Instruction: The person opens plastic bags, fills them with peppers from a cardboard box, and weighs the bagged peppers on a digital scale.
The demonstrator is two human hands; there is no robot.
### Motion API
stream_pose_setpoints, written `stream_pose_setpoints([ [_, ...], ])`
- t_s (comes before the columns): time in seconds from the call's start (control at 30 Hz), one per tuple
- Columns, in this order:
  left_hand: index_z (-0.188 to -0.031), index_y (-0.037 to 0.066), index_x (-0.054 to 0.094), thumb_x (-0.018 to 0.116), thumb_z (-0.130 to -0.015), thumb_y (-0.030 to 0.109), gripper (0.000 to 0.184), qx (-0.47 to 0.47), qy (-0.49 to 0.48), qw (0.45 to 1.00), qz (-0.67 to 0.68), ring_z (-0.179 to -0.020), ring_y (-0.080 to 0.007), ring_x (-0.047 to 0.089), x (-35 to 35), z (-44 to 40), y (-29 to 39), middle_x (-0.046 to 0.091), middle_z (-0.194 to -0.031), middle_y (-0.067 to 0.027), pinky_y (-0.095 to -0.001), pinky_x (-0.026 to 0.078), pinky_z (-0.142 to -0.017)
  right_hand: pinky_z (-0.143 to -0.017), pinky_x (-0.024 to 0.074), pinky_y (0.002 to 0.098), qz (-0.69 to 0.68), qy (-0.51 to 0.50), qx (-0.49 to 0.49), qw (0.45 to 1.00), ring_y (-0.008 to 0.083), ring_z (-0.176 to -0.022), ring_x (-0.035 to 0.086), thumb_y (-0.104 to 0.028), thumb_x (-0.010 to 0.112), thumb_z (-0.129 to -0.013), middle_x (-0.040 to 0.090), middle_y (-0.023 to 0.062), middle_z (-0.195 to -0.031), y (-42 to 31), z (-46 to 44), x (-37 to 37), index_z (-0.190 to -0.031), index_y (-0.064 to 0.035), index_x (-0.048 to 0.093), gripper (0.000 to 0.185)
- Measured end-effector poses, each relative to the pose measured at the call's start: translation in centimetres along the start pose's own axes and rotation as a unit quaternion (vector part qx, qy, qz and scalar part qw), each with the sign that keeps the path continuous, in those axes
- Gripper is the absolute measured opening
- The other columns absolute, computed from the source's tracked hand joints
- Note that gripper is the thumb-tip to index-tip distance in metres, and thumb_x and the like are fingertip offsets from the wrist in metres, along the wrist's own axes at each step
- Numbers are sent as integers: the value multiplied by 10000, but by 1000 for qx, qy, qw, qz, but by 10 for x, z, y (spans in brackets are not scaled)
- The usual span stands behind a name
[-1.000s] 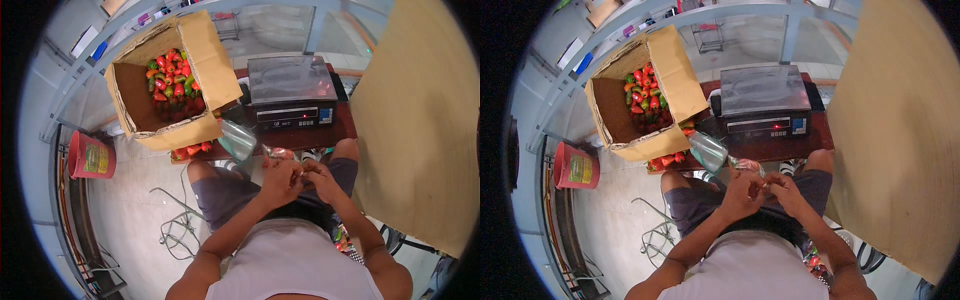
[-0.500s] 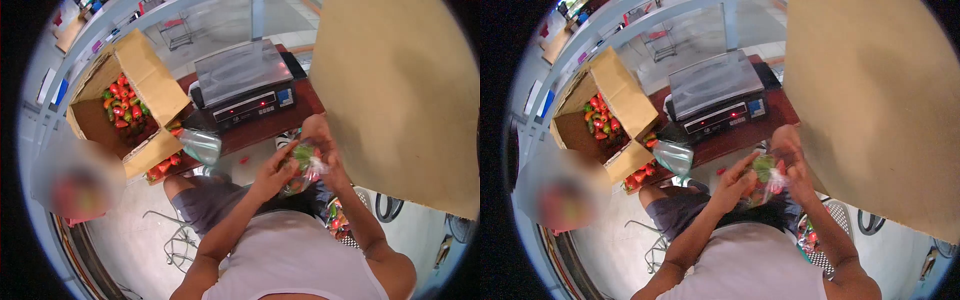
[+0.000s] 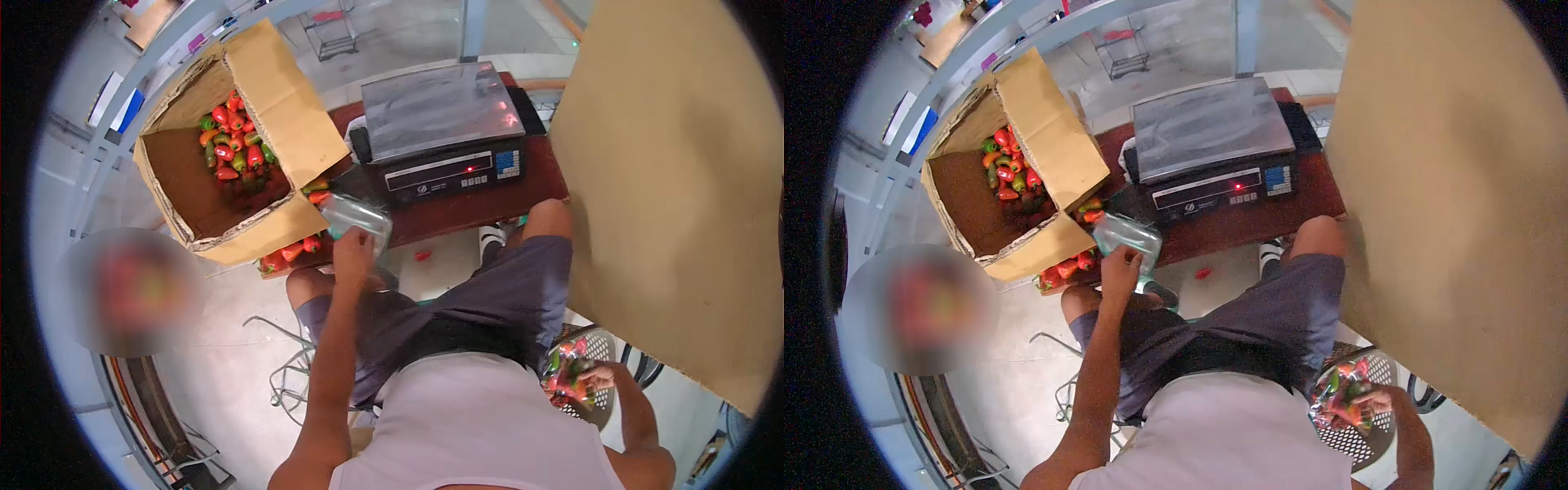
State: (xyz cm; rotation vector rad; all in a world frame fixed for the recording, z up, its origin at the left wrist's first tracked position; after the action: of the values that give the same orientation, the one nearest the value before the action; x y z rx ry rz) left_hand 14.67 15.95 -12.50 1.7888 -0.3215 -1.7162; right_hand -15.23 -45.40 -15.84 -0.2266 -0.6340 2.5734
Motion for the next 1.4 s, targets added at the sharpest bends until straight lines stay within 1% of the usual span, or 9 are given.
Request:
stream_pose_setpoints([
  [0.3, -953, 36, 734, 659, -886, 290, 273, -36, -9, 990, -134, -880, -411, 682, 17, -25, -36, 699, -910, -231, -491, 537, -775, -1028, 489, 502, 162, 265, 117, 943, 379, -1258, 555, -482, 870, -650, 444, 239, -1476, 127, -76, 11, -1407, -40, 496, 953],
  [0.43, -946, 20, 684, 645, -935, 277, 260, -20, -20, 994, 101, -758, -286, 695, 5, -17, -36, 700, -862, -139, -407, 533, -684, -1047, 479, 432, 108, 333, 136, 927, 391, -1283, 527, -548, 864, -587, 372, 254, -1522, 130, -68, -2, -1390, -61, 521, 1000],
  [0.57, -958, 87, 626, 604, -990, 269, 186, -165, -104, 870, 453, -747, -110, 651, -17, 12, 1, 648, -825, 2, -251, 464, -605, -938, 517, 451, 265, 205, 95, 937, 364, -1049, 666, -626, 815, -651, 705, 146, -1131, 73, -57, -21, -1233, -134, 663, 777],
  [0.73, -954, 98, 609, 586, -1007, 252, 164, -113, -118, 806, 569, -712, -124, 629, -62, 20, 56, 636, -809, -2, -245, 453, -598, -756, 526, 458, 324, 326, -55, 886, 356, -756, 685, -339, 793, -789, 727, 132, -837, -243, 9, -106, -857, -81, 734, 273],
  [0.87, -981, 95, 593, 584, -1010, 229, 138, -46, -142, 801, 580, -669, -135, 631, -98, 30, 108, 645, -799, -20, -248, 443, -554, -997, 488, 402, 144, 436, -425, 780, 309, -1142, 636, -174, 811, -790, 647, 124, -1276, -459, 22, -119, -1312, -85, 608, 567],
  [0.97, -976, 90, 588, 593, -1004, 250, 162, 0, -148, 810, 568, -665, -132, 632, -128, 42, 148, 651, -792, -23, -247, 451, -564, -990, 491, 379, 151, 443, -575, 671, 287, -1181, 619, -156, 794, -786, 643, 130, -1288, -576, 9, -89, -1264, -72, 629, 513],
  [1.07, -971, 70, 571, 617, -979, 222, 159, -3, -52, 817, 574, -632, -129, 621, -186, 58, 147, 640, -763, -49, -233, 443, -516, -928, 515, 338, 266, 351, -597, 670, 237, -1087, 667, -154, 763, -826, 700, 130, -1157, -615, -63, -76, -1123, -53, 685, 324],
  [1.17, -990, 56, 557, 639, -954, 198, 167, 70, 21, 753, 654, -595, -126, 594, -255, 71, 109, 611, -731, -61, -227, 423, -476, -855, 511, 386, 177, 206, -545, 793, 315, -897, 673, -260, 732, -853, 710, 132, -933, -616, -79, -89, -998, -57, 717, 250],
  [1.4, -1005, 83, 569, 575, -987, 220, 139, -68, 133, 824, 547, -603, -138, 590, -265, 91, -26, 611, -757, -36, -239, 424, -512, -813, 537, 287, -84, 110, -486, 863, 100, -857, 673, -188, 695, -947, 748, 54, -947, -547, -96, -127, -1005, -36, 748, 171],
])
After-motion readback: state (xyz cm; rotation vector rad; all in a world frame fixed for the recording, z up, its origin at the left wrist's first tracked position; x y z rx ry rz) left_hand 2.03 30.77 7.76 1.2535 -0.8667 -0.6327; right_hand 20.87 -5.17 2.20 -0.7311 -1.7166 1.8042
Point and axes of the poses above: each hand's wrist, its own z-axis away from the middle knuckle, its own x-axis out of the palm, y = z × x, the point moved 10 cm from there along -z, towards the middle knuckle
